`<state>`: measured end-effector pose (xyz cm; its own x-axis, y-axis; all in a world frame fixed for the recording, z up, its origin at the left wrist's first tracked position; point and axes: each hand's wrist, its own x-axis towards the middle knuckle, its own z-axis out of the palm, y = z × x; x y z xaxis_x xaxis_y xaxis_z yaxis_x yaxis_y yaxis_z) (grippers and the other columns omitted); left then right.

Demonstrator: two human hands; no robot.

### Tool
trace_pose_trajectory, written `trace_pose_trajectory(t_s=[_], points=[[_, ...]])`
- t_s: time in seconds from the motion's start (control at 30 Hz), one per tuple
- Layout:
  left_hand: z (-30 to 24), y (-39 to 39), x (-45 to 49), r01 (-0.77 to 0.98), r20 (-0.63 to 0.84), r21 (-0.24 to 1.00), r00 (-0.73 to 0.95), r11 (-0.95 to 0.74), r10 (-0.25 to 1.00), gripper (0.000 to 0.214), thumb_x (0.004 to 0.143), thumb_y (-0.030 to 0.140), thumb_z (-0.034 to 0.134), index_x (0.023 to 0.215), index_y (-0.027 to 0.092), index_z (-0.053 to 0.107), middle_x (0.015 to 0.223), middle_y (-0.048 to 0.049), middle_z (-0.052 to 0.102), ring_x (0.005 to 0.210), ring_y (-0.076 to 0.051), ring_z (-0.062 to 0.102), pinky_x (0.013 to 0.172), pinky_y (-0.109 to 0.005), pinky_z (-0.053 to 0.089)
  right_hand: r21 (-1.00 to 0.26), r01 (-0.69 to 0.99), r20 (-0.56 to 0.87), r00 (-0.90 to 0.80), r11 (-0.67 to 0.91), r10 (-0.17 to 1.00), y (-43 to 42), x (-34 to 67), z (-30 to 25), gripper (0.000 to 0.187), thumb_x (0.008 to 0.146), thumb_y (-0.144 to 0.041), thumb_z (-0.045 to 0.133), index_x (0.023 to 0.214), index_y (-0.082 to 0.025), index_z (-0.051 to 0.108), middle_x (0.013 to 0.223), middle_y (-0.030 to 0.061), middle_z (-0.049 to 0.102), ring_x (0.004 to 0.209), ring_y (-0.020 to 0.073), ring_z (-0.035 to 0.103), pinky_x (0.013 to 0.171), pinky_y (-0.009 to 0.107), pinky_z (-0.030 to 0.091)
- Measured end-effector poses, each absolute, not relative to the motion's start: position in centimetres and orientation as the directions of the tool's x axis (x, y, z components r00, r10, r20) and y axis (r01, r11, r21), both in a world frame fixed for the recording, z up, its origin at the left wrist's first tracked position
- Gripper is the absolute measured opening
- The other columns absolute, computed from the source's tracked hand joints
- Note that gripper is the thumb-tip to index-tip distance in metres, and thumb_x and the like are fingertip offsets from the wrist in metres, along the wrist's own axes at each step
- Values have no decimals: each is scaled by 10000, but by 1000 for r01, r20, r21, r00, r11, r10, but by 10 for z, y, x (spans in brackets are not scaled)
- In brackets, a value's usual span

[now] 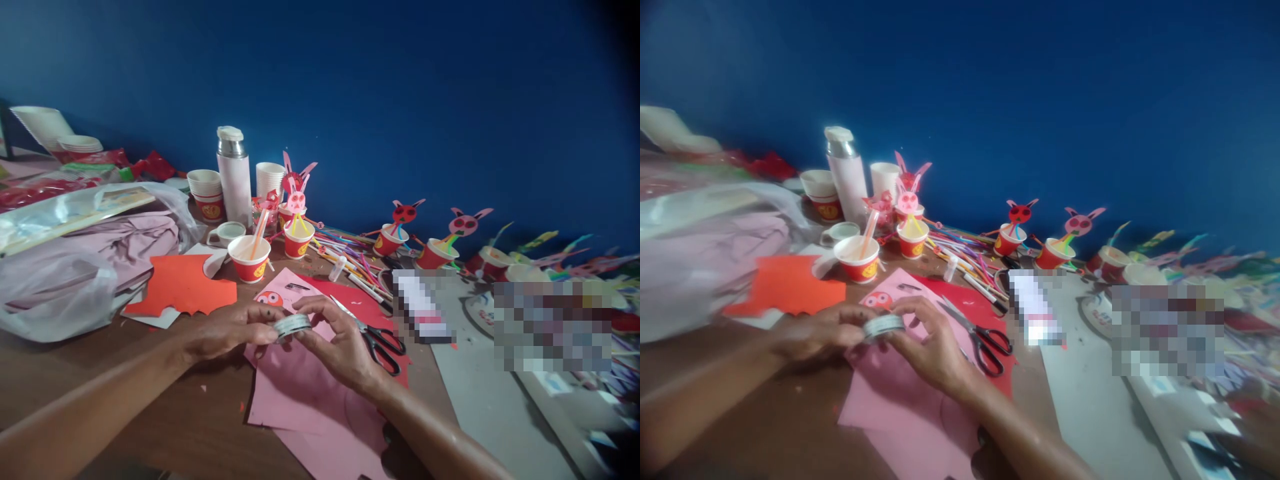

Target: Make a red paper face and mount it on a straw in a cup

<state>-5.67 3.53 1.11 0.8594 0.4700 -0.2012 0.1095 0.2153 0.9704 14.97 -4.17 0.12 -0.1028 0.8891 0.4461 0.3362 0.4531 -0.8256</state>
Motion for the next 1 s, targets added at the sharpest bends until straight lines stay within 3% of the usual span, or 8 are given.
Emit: trace_pose_trajectory(t_s=[0.13,0.23,0.4,0.6,0.83,1.0], points=[[10,31,-55,136,-250,955,845,263,473,316,822,458,601,875,155,672,712,-36,624,600,-118,496,572,-227,384,-756,497,402,-160,425,902,-48,146,9,103,855,-266,675,933,-210,636,879,16,684,786,151,617,704,277,470],[13,30,-53,148,-278,941,850,304,447,283,751,406,624,816,134,669,654,-23,594,574,-113,466,554,-223,355,-722,530,401,-202,444,893,-50,142,13,69,856,-257,668,893,-211,633,827,8,662,753,149,596,694,281,457],[15,32,-52,128,-230,955,891,269,392,254,662,327,579,769,126,690,685,-51,656,592,-134,499,570,-236,366,-785,422,404,-206,454,891,-51,138,9,88,856,-280,681,899,-215,640,814,3,658,744,140,586,695,270,461],[20,30,-51,111,-257,921,893,373,370,265,591,211,555,791,123,705,694,-47,686,548,-117,514,527,-219,385,-858,319,363,-176,402,915,-48,143,-3,171,853,-346,690,963,-220,654,840,7,666,741,137,603,679,257,477],[19,25,-46,136,-296,921,853,366,429,213,783,356,661,849,153,671,700,-32,676,559,-116,543,487,-199,370,-756,525,357,-171,392,918,-51,138,7,48,849,-247,671,891,-225,660,803,-4,658,708,135,587,661,263,452],[11,26,-47,67,-278,892,861,446,426,291,747,387,751,843,128,658,720,-40,679,599,-108,584,562,-194,429,-729,537,394,-178,424,902,-52,134,13,39,832,-200,664,858,-228,657,782,-11,665,723,140,603,671,273,466]])
